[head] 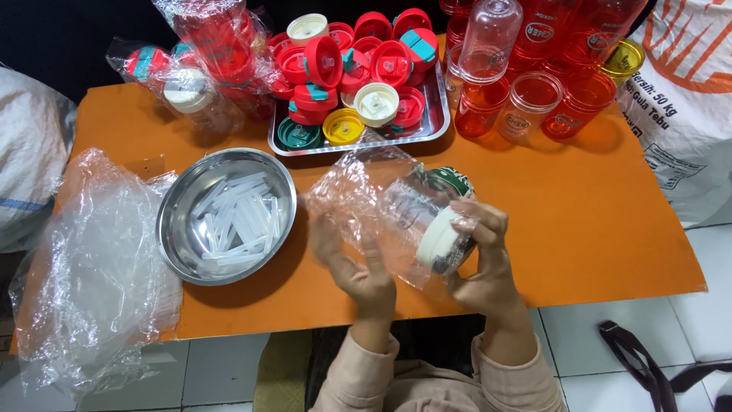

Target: Wiping and cleaning small plastic cups with a cloth at a workspace.

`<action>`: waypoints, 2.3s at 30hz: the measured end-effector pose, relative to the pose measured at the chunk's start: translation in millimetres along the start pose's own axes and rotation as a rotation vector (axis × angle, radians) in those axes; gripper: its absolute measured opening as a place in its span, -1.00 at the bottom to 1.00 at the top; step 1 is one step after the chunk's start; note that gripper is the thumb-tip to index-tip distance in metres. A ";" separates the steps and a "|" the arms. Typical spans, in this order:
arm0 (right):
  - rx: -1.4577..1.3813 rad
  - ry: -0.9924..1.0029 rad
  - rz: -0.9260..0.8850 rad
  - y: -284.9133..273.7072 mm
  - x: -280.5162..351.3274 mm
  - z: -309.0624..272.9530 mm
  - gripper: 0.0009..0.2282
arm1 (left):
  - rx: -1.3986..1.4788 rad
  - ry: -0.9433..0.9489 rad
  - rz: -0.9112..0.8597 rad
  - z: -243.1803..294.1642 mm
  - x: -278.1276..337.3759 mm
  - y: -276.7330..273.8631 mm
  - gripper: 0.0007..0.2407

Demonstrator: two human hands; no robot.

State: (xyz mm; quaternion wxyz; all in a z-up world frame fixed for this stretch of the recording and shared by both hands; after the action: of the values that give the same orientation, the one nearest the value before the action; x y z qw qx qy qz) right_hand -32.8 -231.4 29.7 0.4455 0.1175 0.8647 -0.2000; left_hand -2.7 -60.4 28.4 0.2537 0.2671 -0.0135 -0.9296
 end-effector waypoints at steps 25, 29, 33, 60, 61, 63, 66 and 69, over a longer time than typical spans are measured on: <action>0.290 0.197 -0.169 31.2 12.0 1.6 -0.31 | 0.717 -1.061 -0.213 -53.2 12.0 19.9 -0.37; 0.342 0.207 -0.059 30.4 3.2 -1.6 -0.27 | 0.672 -1.090 -0.346 -23.2 14.6 27.3 -0.41; 0.391 0.213 -0.004 27.1 7.3 8.7 -0.31 | 0.874 -0.791 -0.511 -4.1 35.1 38.9 -0.36; 0.293 0.150 -0.243 34.7 -42.4 -15.2 -0.41 | 1.065 -1.471 -0.105 -47.1 44.8 32.6 -0.30; 0.293 0.149 -0.245 36.9 -34.3 -1.0 -0.41 | 1.066 -1.470 -0.103 -46.8 40.8 32.3 -0.30; 0.611 0.090 -0.462 45.6 -17.1 28.1 -0.37 | 1.087 -1.570 -0.094 -46.3 35.0 32.7 -0.20; 0.389 0.143 -0.631 53.8 -30.4 31.5 -0.43 | 1.115 -1.642 0.007 -46.5 32.7 28.5 -0.20; 0.536 0.169 -0.817 58.8 -39.1 37.6 -0.36 | 1.227 -1.697 -0.021 17.0 5.6 32.7 -0.40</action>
State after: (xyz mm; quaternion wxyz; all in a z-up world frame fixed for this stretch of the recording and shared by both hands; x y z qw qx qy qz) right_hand 39.3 -196.8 27.9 0.2130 -0.1045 0.7914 -0.5634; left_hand -0.2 -93.5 45.4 -0.0259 -0.3897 -0.6541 -0.6478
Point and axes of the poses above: each hand's wrist, its own x-axis away from the middle knuckle, its own y-axis out of the palm, z = x × y, the point moved 3 cm from there along -x, towards the middle knuckle, and after that the axes turned 5 degrees about -y, right-handed, at the moved point
